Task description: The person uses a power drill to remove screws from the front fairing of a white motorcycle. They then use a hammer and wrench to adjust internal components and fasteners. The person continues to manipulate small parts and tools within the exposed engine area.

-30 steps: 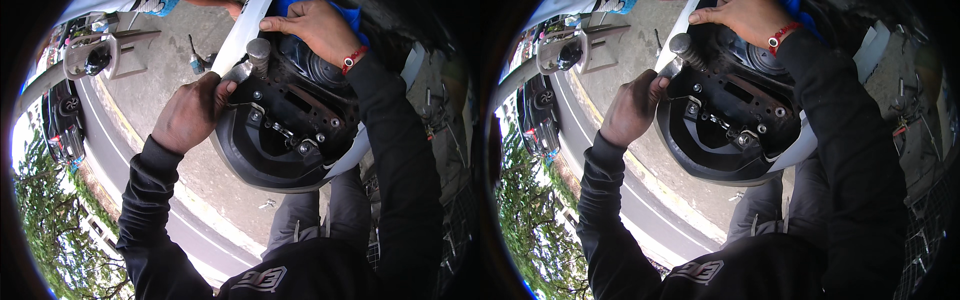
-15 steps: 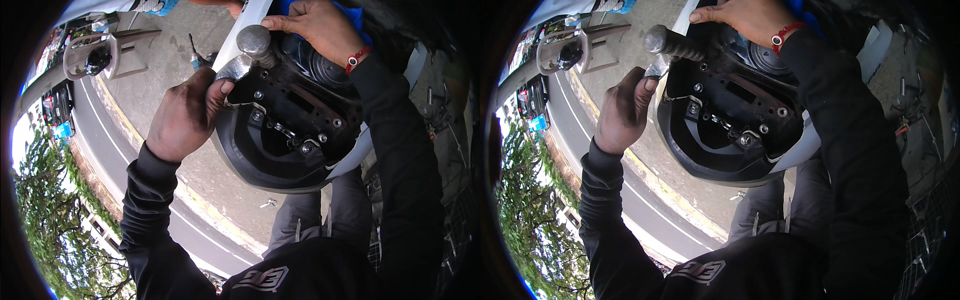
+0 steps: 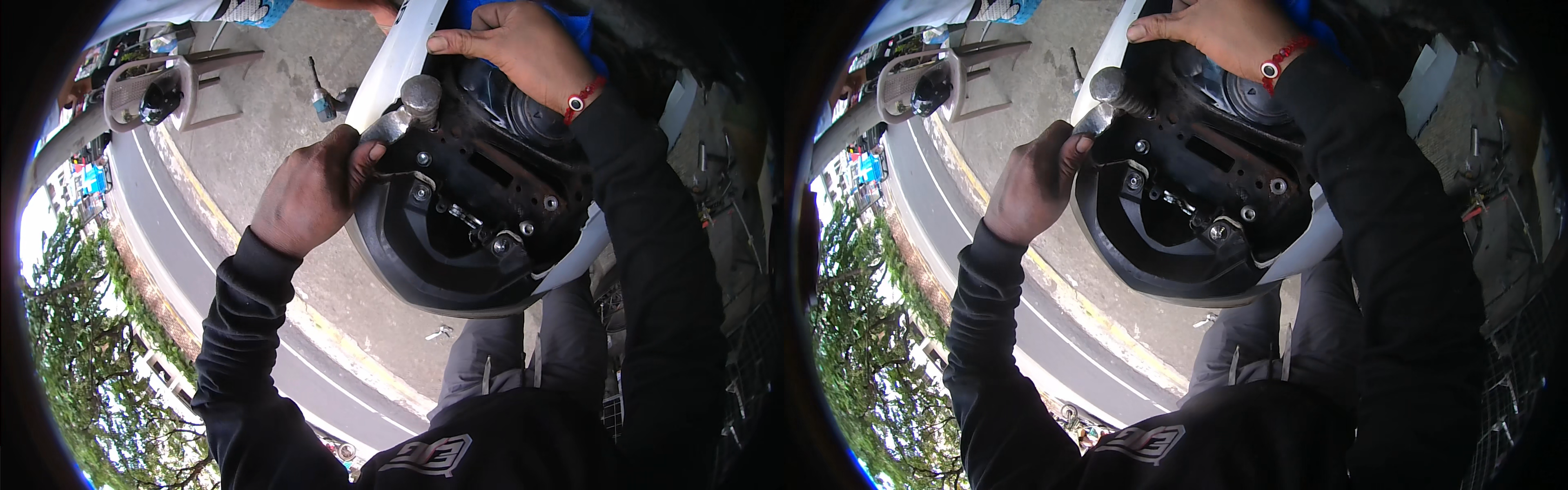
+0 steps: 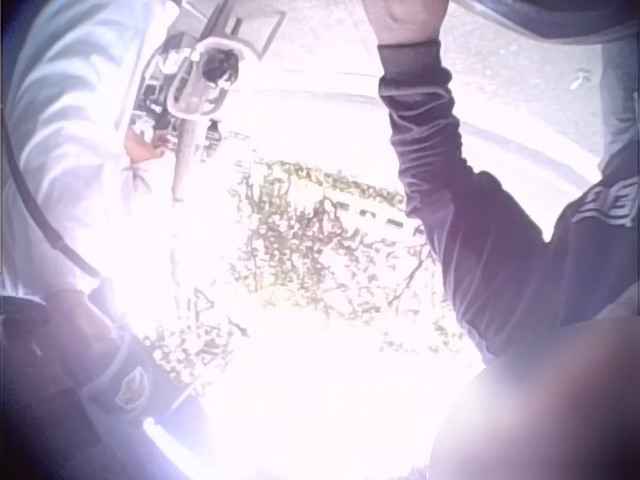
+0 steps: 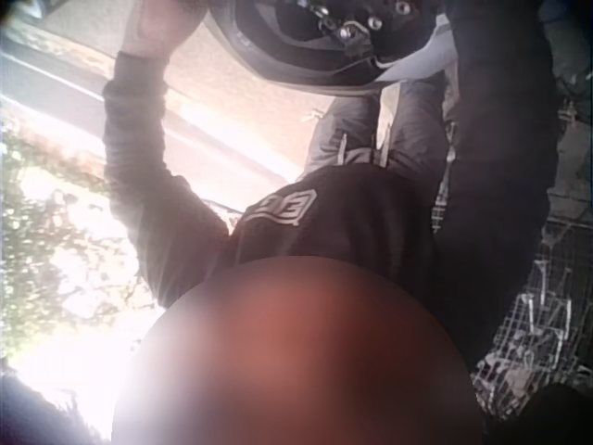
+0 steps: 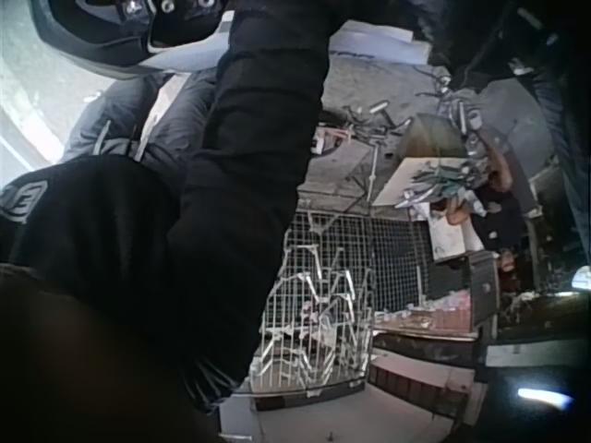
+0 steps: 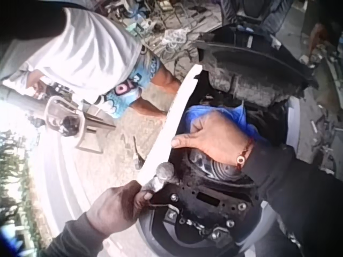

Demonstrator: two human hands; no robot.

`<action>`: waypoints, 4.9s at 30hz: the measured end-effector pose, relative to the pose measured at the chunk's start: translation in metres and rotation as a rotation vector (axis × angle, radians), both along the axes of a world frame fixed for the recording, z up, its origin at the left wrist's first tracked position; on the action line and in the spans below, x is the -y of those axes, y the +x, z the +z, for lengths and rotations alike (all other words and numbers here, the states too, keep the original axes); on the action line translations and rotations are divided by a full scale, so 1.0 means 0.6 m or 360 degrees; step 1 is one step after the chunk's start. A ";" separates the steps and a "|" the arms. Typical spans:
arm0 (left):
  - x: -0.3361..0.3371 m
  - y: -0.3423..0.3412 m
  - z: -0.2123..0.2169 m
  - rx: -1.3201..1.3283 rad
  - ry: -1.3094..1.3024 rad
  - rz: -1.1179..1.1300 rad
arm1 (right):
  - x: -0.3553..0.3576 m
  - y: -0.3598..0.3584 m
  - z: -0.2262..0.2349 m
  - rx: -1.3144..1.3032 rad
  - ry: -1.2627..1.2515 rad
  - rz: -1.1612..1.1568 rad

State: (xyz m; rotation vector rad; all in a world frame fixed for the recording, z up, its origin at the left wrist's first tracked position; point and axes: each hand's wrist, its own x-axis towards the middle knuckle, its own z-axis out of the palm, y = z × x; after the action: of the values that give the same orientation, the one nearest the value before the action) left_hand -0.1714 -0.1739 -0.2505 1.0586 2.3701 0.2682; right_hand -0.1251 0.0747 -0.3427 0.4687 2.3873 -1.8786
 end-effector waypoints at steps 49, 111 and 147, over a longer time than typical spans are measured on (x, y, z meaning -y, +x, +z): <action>-0.010 0.000 0.003 -0.0106 0.0095 -0.0041 | -0.002 -0.002 -0.003 0.0009 -0.0098 -0.0010; 0.229 0.204 -0.029 0.0444 0.0782 0.1813 | -0.028 0.058 0.011 -0.0019 -0.0088 0.0238; -0.151 1.072 -0.295 0.1719 -0.1124 0.2580 | -0.011 0.041 0.029 -0.0219 -0.0027 0.0918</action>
State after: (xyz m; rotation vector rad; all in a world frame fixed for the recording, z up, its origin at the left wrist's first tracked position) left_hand 0.4716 -0.0833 -0.4277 -1.1992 1.4550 0.3421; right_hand -0.1007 0.0814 -0.3252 -0.3342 2.2431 -1.6942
